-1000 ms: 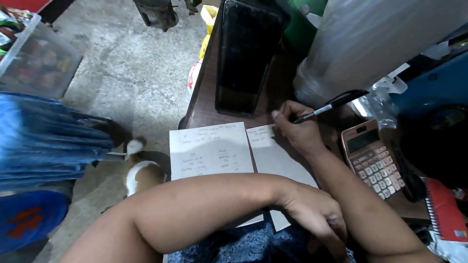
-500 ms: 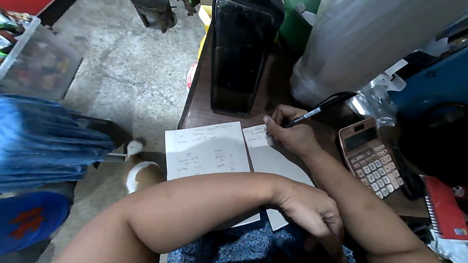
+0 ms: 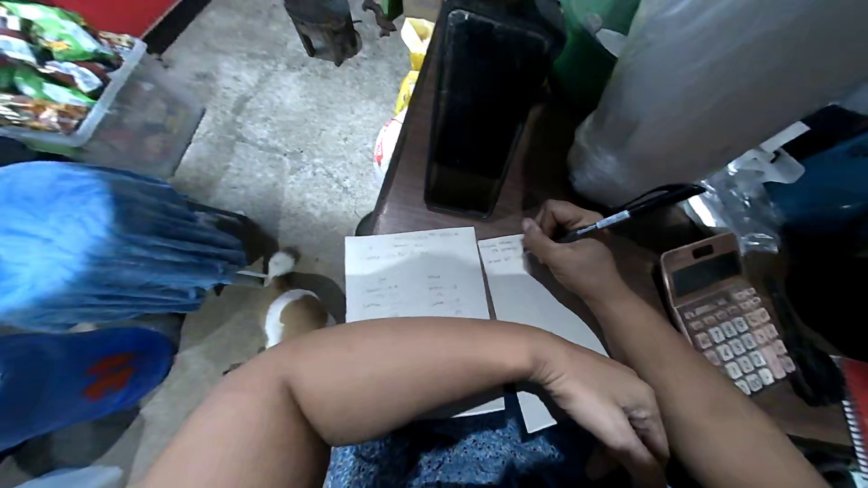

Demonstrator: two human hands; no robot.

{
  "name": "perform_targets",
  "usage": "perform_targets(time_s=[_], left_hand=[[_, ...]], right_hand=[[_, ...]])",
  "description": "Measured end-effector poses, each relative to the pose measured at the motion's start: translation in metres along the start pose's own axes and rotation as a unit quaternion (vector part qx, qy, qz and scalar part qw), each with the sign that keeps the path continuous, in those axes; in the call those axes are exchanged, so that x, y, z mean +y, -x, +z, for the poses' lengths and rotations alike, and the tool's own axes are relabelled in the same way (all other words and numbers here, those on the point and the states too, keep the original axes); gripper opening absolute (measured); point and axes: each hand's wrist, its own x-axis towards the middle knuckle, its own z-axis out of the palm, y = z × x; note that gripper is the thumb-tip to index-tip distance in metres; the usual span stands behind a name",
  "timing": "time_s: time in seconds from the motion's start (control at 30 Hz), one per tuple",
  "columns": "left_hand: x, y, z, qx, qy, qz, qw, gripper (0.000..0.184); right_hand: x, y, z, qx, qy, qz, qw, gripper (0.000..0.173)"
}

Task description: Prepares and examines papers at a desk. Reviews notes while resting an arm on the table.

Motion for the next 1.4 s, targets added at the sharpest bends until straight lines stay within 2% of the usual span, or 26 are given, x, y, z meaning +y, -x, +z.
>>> perform_targets(time_s=[0.1, 0.23, 0.4, 0.57, 0.67, 0.87, 0.97, 1.13, 1.27, 1.4], left_hand=[[0.000, 0.001, 0.003, 0.012, -0.041, 0.004, 0.999, 0.027], [-0.007, -0.003, 0.015, 0.061, -0.018, 0.017, 0.998, 0.031], [-0.003, -0.002, 0.006, 0.001, 0.043, -0.022, 0.999, 0.029], [0.005, 0.001, 0.000, -0.017, 0.116, -0.067, 0.991, 0.023], [0.006, 0.002, -0.001, -0.024, 0.128, -0.061, 0.990, 0.024], [0.009, 0.001, -0.006, -0.039, 0.109, -0.067, 0.991, 0.022], [0.006, 0.000, -0.005, -0.038, 0.106, -0.066, 0.991, 0.021], [-0.004, -0.002, -0.004, -0.055, 0.102, -0.020, 0.993, 0.028], [0.007, -0.001, -0.013, -0.091, 0.128, -0.082, 0.984, 0.025], [0.009, -0.001, -0.016, -0.100, 0.123, -0.096, 0.983, 0.023]], right_hand=[[-0.003, 0.000, 0.000, 0.008, 0.010, 0.008, 1.000, 0.031], [-0.001, 0.000, 0.000, 0.021, 0.011, 0.010, 1.000, 0.029], [-0.006, -0.001, -0.001, 0.049, -0.080, 0.055, 0.994, 0.021], [-0.010, -0.003, -0.008, 0.040, -0.067, 0.098, 0.992, 0.012], [-0.015, 0.000, -0.011, 0.041, -0.050, 0.123, 0.990, 0.015], [-0.009, 0.009, -0.008, 0.092, -0.044, 0.077, 0.992, 0.028], [-0.009, 0.007, -0.007, 0.093, -0.025, 0.072, 0.993, 0.029], [-0.005, 0.007, -0.011, 0.057, -0.029, 0.062, 0.996, 0.026], [-0.001, 0.006, -0.009, 0.056, -0.034, 0.040, 0.997, 0.027], [0.000, 0.007, -0.007, 0.040, -0.035, 0.034, 0.998, 0.026]])
